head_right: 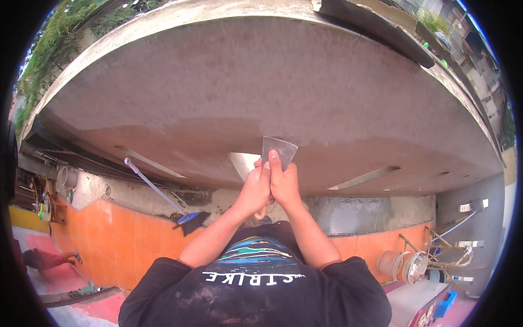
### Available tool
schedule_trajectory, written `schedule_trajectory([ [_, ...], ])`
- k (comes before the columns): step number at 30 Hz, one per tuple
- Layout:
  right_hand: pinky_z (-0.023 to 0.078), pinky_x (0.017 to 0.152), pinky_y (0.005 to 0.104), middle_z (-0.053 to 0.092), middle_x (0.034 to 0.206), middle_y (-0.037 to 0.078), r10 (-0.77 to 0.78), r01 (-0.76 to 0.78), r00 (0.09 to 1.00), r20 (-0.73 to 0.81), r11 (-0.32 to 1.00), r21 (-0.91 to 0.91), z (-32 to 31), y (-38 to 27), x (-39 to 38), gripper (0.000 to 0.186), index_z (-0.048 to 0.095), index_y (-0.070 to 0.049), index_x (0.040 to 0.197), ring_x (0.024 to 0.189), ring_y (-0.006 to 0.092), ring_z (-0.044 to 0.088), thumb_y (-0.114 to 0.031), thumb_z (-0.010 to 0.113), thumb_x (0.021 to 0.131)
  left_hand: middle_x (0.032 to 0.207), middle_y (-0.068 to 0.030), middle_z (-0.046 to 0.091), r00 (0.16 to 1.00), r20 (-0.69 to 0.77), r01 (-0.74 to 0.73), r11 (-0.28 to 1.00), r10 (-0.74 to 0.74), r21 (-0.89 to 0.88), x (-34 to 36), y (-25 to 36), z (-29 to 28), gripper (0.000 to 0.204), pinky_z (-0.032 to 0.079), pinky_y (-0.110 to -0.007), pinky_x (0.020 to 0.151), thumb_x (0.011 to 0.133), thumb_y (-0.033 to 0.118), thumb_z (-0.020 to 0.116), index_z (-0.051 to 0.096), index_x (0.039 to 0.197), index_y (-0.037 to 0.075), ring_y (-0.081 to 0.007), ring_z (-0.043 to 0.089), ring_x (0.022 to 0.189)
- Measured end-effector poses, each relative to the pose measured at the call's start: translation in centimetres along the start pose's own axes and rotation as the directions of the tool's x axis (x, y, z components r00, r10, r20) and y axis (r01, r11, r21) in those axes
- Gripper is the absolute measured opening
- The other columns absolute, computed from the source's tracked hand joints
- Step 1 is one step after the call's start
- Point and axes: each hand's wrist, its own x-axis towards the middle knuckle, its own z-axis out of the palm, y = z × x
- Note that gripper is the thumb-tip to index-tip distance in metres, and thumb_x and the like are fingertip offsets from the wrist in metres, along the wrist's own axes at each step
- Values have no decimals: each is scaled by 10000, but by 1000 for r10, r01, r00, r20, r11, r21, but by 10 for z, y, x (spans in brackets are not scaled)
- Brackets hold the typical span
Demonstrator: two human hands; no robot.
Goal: The person smooths a freshly plastered ceiling using a metal trowel. They repeatedly scrape and level the wet surface with both hands, working across the curved ceiling area.
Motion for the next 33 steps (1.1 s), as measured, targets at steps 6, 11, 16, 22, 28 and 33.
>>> schedule_trajectory([
  [6,511,662,306,669,730,64,0,2,999,35,999,-37,-1,-5,2,541,691,11,836,700,133,629,-447,469,1021,623,-6,510,999,-36,-35,999,34,-3,-1,2,2,543,382,-251,414,1063,456,285,546,888,13,-81,476,469],
  [11,504,657,293,660,728,59,-132,129,989,66,991,42,0,-1,2,542,685,12,837,699,126,620,-457,477,1015,622,3,491,986,-28,-167,986,166,-22,-3,-3,2,555,371,-252,414,1060,474,280,530,874,15,-77,453,466],
  [16,494,653,276,646,721,47,65,-65,998,24,998,-3,6,-1,1,543,675,-3,832,697,118,608,-477,477,1009,617,-8,515,996,-64,-57,998,57,5,-5,-1,-1,587,412,-271,453,1060,475,281,553,856,-5,-90,502,508],
  [22,495,632,277,649,723,54,-115,112,993,36,991,75,11,-1,2,565,675,-4,829,677,122,611,-502,473,1004,629,-19,530,979,-63,-187,977,194,107,-6,3,-8,594,423,-276,471,1060,476,275,560,875,-12,-104,513,518],
  [28,500,636,286,654,725,57,-135,132,991,19,985,111,11,-5,-1,570,676,0,829,681,126,616,-499,467,1009,618,-37,545,987,-19,-157,981,160,114,-9,12,-6,565,443,-306,484,1068,432,281,567,878,-17,-124,523,515],
  [33,498,626,280,651,721,56,-127,129,991,-29,987,96,17,-16,-2,579,670,-3,827,671,127,614,-516,468,1001,649,-37,553,982,-39,-174,969,184,177,-11,25,-5,559,434,-284,480,1070,427,274,567,892,-14,-109,515,525],
])
